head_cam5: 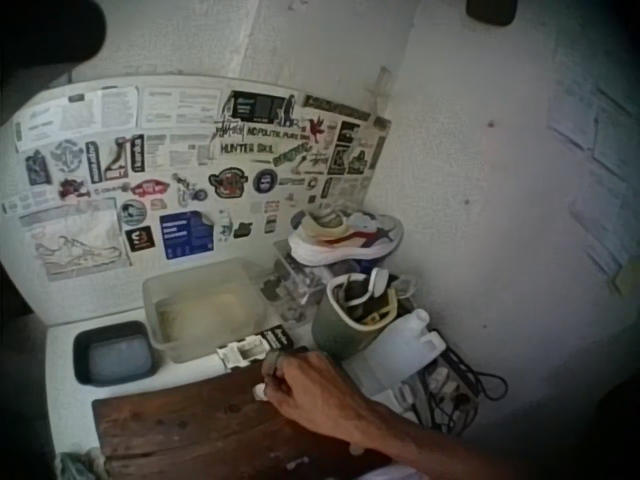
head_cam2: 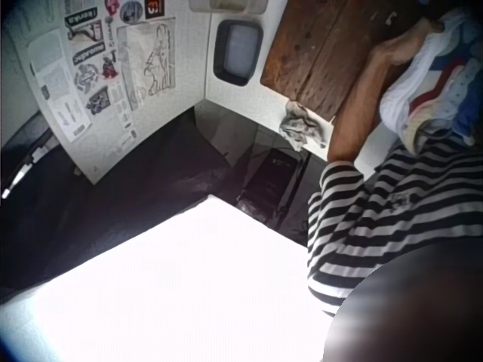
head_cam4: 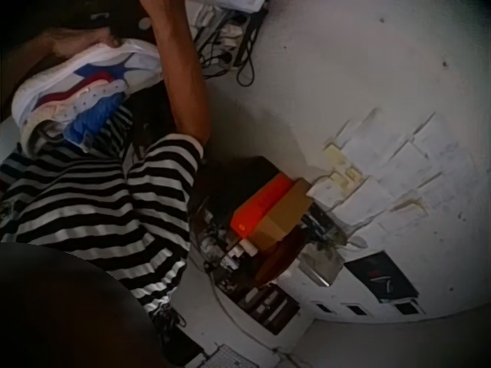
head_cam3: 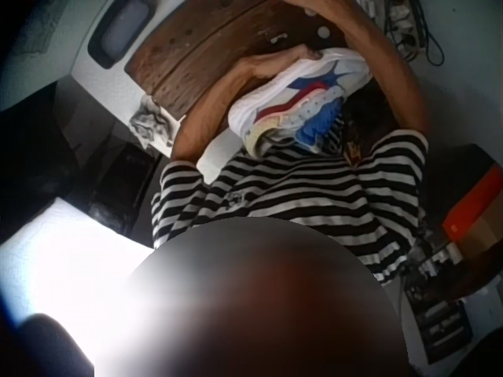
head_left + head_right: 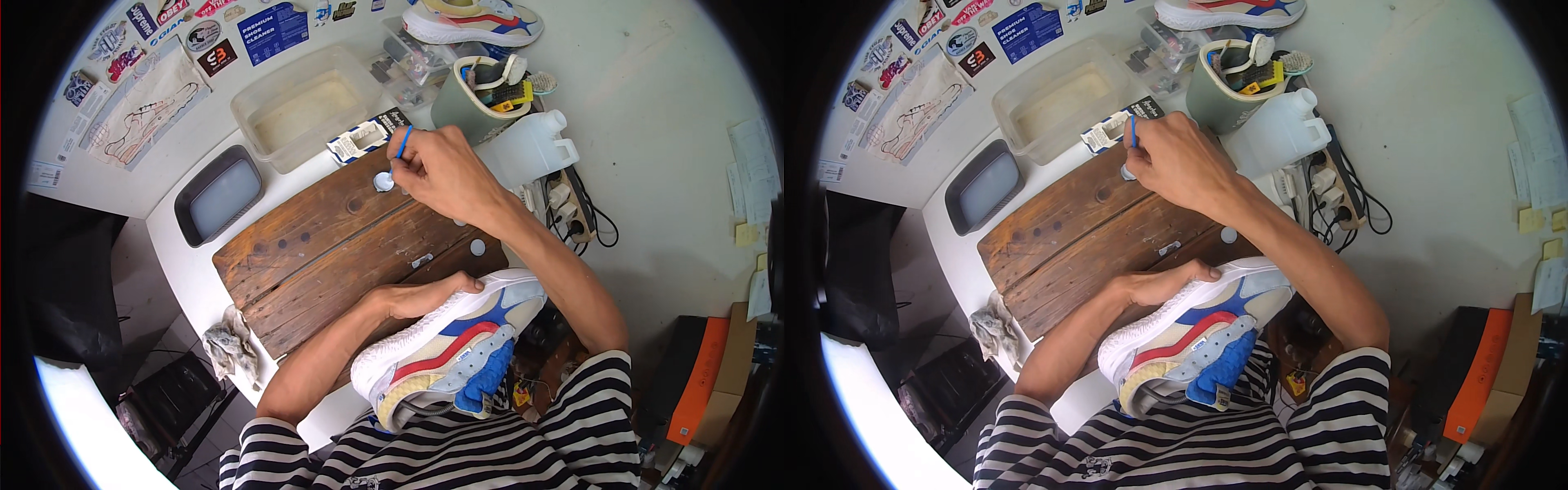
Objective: Apply white paint to the midsole of a multi-colored sneaker using a small brush.
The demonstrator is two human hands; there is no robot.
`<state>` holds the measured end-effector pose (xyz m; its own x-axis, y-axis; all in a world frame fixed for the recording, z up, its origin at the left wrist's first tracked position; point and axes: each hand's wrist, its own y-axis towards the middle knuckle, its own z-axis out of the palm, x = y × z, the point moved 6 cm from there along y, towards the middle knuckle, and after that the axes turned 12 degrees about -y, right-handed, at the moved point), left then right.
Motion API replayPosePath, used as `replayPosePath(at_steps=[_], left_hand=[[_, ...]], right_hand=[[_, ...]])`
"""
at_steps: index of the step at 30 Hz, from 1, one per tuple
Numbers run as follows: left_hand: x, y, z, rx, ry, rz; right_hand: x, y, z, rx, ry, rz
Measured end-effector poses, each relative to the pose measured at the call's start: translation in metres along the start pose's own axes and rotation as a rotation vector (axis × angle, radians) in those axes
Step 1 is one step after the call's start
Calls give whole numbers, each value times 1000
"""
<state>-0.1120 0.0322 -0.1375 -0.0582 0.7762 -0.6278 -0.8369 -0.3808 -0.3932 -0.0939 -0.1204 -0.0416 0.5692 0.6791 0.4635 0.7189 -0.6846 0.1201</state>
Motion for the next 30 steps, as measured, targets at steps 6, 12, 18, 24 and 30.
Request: replayPosePath(at_steps=[6, 12, 18, 24, 30], left_hand=[[2, 1, 0, 7, -28, 4], [-3, -1, 2, 9, -5, 19], [-4, -4, 4, 6, -27, -8], [0, -2, 1, -6, -3, 30], [1, 2, -1, 17, -30, 37]], right_hand=[[9, -2, 0, 41, 40, -44], [5, 3, 1, -34, -4, -76], [6, 1, -4, 0, -23, -53], [11, 3, 2, 50, 75, -45], [5, -9, -18, -75, 138, -30]])
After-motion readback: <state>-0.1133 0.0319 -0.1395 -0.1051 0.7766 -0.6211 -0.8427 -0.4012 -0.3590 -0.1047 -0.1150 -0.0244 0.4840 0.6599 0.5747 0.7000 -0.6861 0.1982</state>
